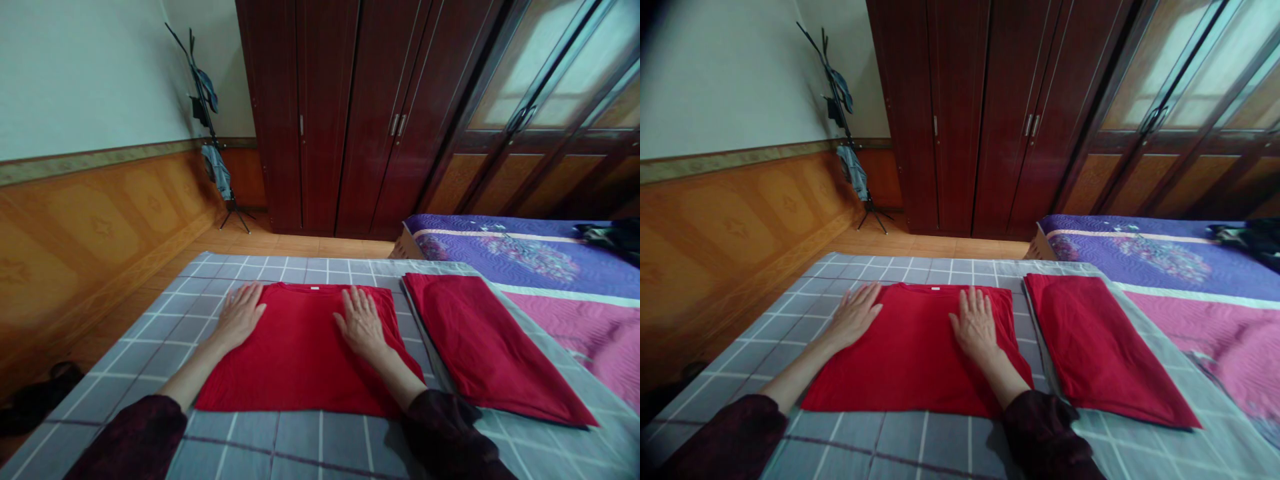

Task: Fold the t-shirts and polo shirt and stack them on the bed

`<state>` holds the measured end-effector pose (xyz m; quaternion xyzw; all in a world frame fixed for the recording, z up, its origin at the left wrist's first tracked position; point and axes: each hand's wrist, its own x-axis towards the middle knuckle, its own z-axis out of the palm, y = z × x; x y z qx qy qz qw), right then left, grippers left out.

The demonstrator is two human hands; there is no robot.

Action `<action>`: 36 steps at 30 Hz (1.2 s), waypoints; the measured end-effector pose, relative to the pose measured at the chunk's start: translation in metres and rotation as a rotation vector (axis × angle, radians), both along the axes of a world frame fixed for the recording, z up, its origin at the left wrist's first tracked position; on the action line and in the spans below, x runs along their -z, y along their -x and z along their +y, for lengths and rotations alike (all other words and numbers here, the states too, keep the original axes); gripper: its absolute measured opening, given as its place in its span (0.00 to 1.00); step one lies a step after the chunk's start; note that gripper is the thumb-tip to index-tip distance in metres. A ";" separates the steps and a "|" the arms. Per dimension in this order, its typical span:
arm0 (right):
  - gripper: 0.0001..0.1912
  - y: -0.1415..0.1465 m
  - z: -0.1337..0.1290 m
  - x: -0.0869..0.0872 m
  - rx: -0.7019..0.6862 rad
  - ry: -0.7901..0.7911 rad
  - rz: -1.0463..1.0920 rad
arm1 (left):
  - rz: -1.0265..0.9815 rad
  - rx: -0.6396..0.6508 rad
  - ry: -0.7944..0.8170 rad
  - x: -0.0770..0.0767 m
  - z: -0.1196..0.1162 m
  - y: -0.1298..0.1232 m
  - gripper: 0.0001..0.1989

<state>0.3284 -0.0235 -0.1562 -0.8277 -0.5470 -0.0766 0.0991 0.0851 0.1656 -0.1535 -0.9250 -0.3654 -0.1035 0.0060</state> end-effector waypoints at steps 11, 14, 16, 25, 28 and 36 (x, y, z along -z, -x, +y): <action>0.36 -0.042 -0.027 -0.001 0.182 0.074 0.037 | 0.086 -0.156 0.153 0.006 0.014 0.005 0.29; 0.36 -0.019 -0.061 0.004 0.037 -0.012 -0.008 | 0.063 -0.055 0.072 0.006 -0.013 0.025 0.30; 0.33 -0.006 -0.082 0.012 -0.162 -0.031 -0.022 | 0.070 0.205 0.018 0.011 -0.038 0.037 0.30; 0.28 0.009 -0.129 0.016 -0.168 -0.121 -0.086 | 0.068 0.467 0.096 -0.003 -0.120 0.019 0.31; 0.29 0.025 -0.135 0.012 -0.416 -0.012 -0.072 | 0.155 0.720 0.328 -0.013 -0.161 -0.005 0.38; 0.31 -0.015 -0.158 0.007 0.143 -0.019 0.044 | 0.065 0.636 0.627 -0.033 -0.188 0.012 0.31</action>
